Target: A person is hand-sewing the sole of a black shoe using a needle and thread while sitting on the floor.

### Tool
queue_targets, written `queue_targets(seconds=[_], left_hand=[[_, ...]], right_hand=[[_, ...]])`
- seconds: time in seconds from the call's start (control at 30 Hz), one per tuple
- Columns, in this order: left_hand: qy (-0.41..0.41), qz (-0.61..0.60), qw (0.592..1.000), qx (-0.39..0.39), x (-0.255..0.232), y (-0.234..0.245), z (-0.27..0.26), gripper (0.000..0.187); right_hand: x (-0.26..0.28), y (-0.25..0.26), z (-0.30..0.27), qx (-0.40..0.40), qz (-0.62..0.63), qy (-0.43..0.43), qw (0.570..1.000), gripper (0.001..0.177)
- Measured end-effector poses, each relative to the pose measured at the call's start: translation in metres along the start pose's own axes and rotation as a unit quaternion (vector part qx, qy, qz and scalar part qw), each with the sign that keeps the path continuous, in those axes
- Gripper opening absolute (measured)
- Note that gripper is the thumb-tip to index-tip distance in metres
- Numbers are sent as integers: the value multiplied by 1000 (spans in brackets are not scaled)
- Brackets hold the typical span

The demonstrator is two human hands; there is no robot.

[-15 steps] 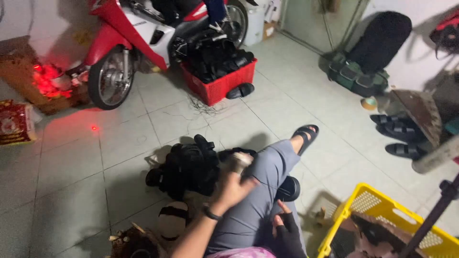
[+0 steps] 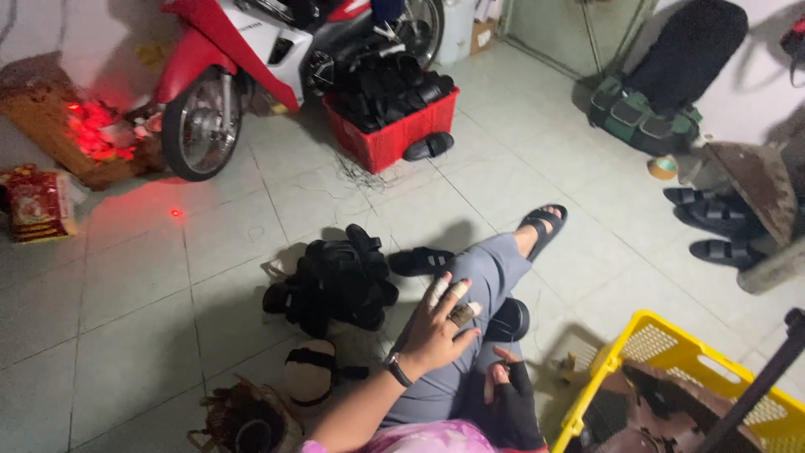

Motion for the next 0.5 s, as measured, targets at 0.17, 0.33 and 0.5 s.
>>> queue_targets(seconds=[0.17,0.33,0.5], left_hand=[[1,-33,999,13,7,-5,-2,24],[59,-13,996,-68,32,-2,-15,25],[89,-87,991,-56,23,6,-9,29]], right_hand=[[15,11,0,8,-31,48,998,36],[13,74,-1,-59,-56,29,996,26],[85,55,-1,18,-537,85,839,50]])
Point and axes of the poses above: each hand's wrist, its own z-axis towards the middle knuckle, its own y-axis out of the back of the hand, x = y × z, the point moved 5 cm from there along z, towards the middle knuckle
